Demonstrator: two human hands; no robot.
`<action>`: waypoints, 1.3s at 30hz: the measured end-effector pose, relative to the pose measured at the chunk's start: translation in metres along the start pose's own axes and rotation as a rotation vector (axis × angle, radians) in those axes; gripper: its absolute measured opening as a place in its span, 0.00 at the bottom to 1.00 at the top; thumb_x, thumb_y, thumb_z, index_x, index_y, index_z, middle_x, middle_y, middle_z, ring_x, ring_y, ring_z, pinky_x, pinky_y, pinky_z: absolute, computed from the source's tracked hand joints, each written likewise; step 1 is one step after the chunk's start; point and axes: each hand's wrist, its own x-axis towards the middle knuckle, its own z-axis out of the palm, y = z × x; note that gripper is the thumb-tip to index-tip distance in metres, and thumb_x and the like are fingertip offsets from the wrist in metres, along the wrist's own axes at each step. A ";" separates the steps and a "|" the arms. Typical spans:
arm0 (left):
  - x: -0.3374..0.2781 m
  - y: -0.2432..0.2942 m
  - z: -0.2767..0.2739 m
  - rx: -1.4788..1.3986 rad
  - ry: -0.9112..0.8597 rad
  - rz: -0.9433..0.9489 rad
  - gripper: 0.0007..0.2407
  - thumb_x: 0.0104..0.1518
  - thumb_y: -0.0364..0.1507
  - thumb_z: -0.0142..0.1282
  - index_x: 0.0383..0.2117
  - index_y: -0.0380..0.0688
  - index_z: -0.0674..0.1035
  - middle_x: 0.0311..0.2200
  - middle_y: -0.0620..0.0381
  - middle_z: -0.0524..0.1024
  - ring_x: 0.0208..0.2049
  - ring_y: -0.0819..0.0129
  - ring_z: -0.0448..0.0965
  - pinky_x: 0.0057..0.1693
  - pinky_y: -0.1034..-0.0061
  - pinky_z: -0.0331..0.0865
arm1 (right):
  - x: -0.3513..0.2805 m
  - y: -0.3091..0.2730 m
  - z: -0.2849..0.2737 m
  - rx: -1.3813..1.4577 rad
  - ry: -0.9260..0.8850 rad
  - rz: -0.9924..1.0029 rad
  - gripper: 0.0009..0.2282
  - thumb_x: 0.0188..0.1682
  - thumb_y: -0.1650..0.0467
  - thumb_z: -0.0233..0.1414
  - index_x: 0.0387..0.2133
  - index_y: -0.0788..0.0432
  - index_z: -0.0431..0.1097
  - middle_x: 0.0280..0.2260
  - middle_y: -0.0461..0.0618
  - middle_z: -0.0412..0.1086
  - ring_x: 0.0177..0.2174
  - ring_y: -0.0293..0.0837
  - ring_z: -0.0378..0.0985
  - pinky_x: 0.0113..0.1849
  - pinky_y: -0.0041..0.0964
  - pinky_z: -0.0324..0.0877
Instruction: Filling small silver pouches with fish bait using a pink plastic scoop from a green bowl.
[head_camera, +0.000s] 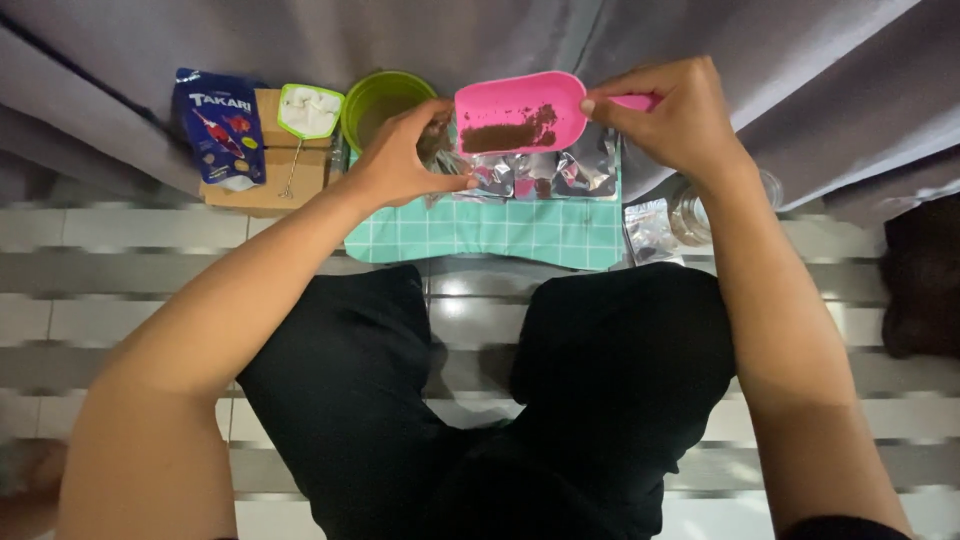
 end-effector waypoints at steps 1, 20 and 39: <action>0.000 0.000 0.000 0.002 -0.002 0.002 0.35 0.41 0.32 0.77 0.57 0.36 0.70 0.51 0.43 0.77 0.50 0.51 0.79 0.57 0.62 0.70 | 0.000 0.002 0.000 0.001 0.003 0.001 0.07 0.50 0.80 0.66 0.41 0.72 0.81 0.29 0.60 0.78 0.19 0.40 0.68 0.23 0.30 0.61; 0.001 0.009 -0.003 -0.037 0.011 0.025 0.34 0.42 0.30 0.76 0.58 0.36 0.71 0.49 0.45 0.78 0.48 0.56 0.80 0.55 0.66 0.70 | 0.001 0.001 -0.003 -0.062 0.037 -0.066 0.07 0.49 0.79 0.67 0.40 0.71 0.82 0.28 0.59 0.78 0.18 0.41 0.67 0.23 0.32 0.61; 0.000 0.010 -0.004 -0.061 -0.009 -0.025 0.34 0.43 0.31 0.75 0.59 0.36 0.70 0.48 0.47 0.78 0.47 0.60 0.79 0.53 0.69 0.70 | 0.001 0.001 -0.003 -0.051 0.055 -0.075 0.07 0.49 0.79 0.67 0.40 0.71 0.82 0.28 0.60 0.78 0.18 0.41 0.66 0.22 0.32 0.59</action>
